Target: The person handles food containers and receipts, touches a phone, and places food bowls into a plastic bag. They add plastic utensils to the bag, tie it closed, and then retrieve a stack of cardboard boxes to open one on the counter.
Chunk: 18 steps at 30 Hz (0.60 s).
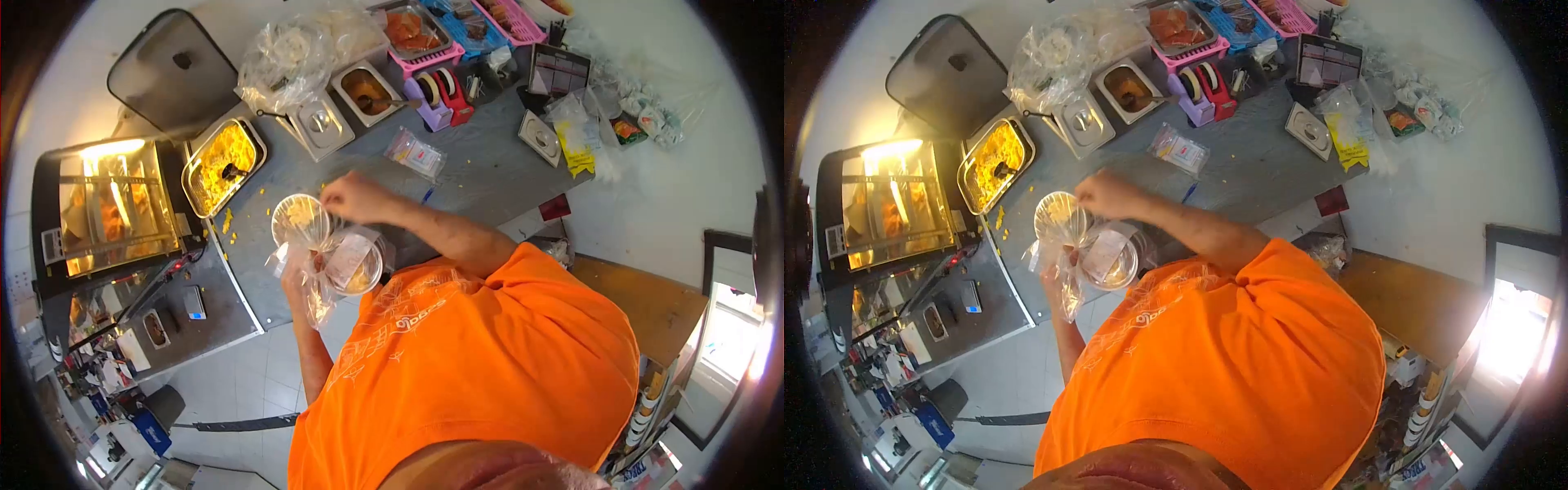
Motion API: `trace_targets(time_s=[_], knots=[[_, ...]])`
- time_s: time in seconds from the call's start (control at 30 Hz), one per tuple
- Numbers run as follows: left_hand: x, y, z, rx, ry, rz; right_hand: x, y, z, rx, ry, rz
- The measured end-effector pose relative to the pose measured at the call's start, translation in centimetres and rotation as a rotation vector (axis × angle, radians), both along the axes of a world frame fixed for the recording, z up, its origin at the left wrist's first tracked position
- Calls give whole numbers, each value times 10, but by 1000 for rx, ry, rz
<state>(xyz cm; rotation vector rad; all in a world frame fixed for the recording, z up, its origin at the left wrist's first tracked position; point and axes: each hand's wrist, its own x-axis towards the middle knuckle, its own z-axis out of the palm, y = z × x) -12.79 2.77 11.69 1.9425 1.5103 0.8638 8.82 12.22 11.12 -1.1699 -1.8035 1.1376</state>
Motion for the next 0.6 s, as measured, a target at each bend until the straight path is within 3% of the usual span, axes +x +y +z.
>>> trace_targets(time_s=[0.07, 0.1, 0.17, 0.23, 0.3, 0.33, 0.37, 0.5, 0.57, 0.6], knots=[[0, -5, -3, -5, -18, 76, 45, 6, -20, -100, -109, -215], [-4, -8, -7, -34, -39, 75, 74, 5, -43, -8, 22, -384], [-5, -8, -15, -51, -80, 84, 143, -6, -42, 124, -72, -782], [-5, -10, -23, -158, -243, 154, 218, 6, -63, 283, 38, -1065], [-14, -11, -35, -213, -374, 152, 288, 34, -77, 190, -470, -1212], [-12, -12, -40, -258, -501, 152, 304, 50, -77, 31, -486, -1229], [-2, -9, -7, -249, -294, 132, 317, 64, -79, -127, -502, -1236], [6, -5, 7, -226, -262, 191, 334, 88, -86, -251, -794, -1408], [0, -4, -13, -204, -296, 139, 337, 86, -84, 184, -525, -1280], [-10, -6, -19, -179, -336, 83, 319, 80, -77, 339, -243, -1166]])
